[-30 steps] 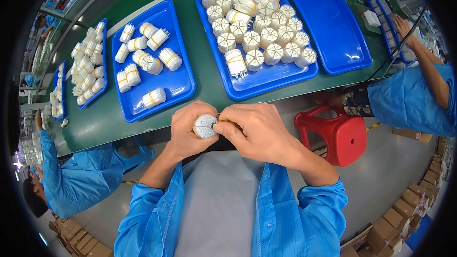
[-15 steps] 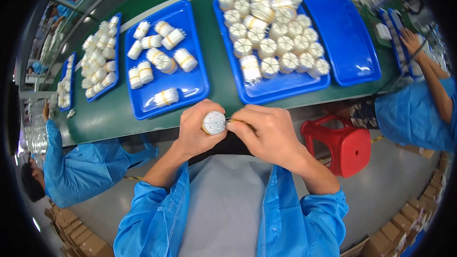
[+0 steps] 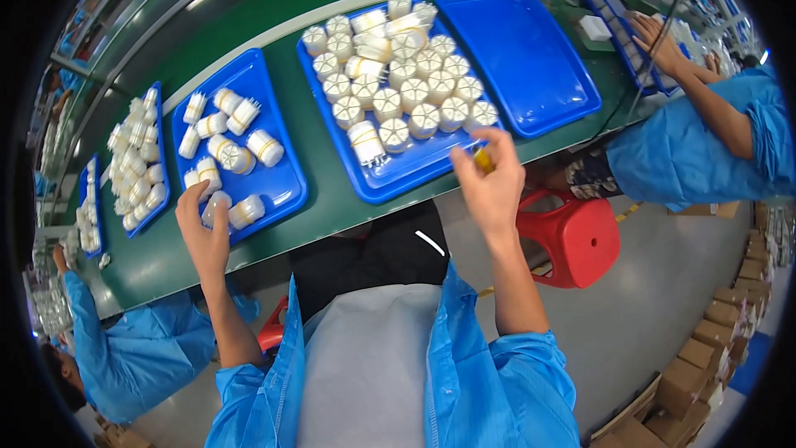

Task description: The person assembles plastic cylindrical components by inserting parts with a small yellow insertion tool, then organizes the assembled components into blue plastic trays.

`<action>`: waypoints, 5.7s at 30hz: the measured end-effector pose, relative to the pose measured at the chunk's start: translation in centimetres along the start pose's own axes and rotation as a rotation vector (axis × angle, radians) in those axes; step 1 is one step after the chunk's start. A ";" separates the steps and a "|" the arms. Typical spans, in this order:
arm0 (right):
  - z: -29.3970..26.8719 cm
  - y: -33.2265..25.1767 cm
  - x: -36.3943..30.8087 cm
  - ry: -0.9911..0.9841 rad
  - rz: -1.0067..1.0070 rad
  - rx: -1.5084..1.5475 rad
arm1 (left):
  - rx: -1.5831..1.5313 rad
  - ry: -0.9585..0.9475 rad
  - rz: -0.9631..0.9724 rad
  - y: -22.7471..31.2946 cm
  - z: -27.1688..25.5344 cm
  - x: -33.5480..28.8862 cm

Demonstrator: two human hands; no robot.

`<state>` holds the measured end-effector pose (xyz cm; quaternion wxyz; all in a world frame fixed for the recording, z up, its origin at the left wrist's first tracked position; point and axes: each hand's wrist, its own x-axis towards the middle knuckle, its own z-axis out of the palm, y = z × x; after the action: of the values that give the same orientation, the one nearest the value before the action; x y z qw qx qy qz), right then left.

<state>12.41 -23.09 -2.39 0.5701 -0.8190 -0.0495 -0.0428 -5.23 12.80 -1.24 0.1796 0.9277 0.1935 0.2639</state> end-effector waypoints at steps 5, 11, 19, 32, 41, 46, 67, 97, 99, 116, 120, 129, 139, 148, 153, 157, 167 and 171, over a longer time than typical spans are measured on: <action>-1.8 1.7 4.7 0.204 -0.059 -0.530 | -0.173 0.058 0.052 3.8 0.5 0.4; -4.0 1.4 3.1 0.040 0.101 0.445 | -0.538 0.002 0.119 8.3 0.4 -1.1; -1.8 -2.5 -2.1 -0.461 0.066 0.841 | -0.735 -0.214 0.368 14.0 4.5 0.2; 0.6 -3.3 -2.7 -0.827 0.183 0.809 | -0.817 -0.164 0.698 16.1 6.7 0.5; 1.7 -2.3 -2.9 -1.075 0.215 0.949 | -0.811 -0.091 0.838 17.2 6.1 0.1; 2.3 -1.5 -3.0 -1.136 0.251 1.052 | -0.759 -0.056 0.870 17.1 6.1 0.0; 2.1 -0.5 -3.5 -0.663 0.254 1.088 | -0.865 -0.310 0.124 15.7 5.2 -1.3; 2.1 -1.1 -3.2 -0.655 0.204 1.056 | -2.020 -0.671 -0.594 14.3 4.8 -2.0; 2.1 -1.1 -3.2 -0.658 0.205 1.059 | -1.923 -0.772 -0.493 13.6 4.9 -2.1; 2.0 -1.0 -3.4 -0.648 0.221 1.062 | -1.801 -0.779 -0.361 13.9 4.1 -2.6; 2.1 -0.9 -3.4 -0.651 0.220 1.052 | -1.783 -0.768 -0.255 14.1 3.8 -2.8; 2.2 -1.0 -3.5 -0.629 0.217 1.058 | -1.594 -0.561 0.170 14.1 4.5 -3.3; 1.6 -2.2 -3.8 -0.660 0.154 0.815 | -1.516 -0.509 0.214 14.2 4.6 -3.3; 0.0 -7.8 -4.6 -0.817 -0.264 0.239 | -0.929 -0.342 0.237 14.7 3.2 -2.0; 0.0 -10.1 -4.6 -0.841 -0.282 0.009 | -0.822 -0.291 0.361 14.0 3.5 -1.6; 0.5 -9.7 -4.3 -0.804 -0.458 -0.028 | -0.784 -0.275 0.384 13.8 3.7 -1.6; 1.4 -9.6 -4.2 -0.737 -0.652 -0.174 | -0.747 -0.313 0.392 13.6 3.7 -1.6; 1.6 -9.0 -4.3 -0.742 -0.660 -0.224 | -0.723 -0.316 0.398 13.2 4.0 -1.7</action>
<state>6.96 -18.57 4.90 0.3790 -0.7758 -0.4999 0.0678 -0.85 -0.30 0.62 0.4656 0.8535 -0.1234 0.1989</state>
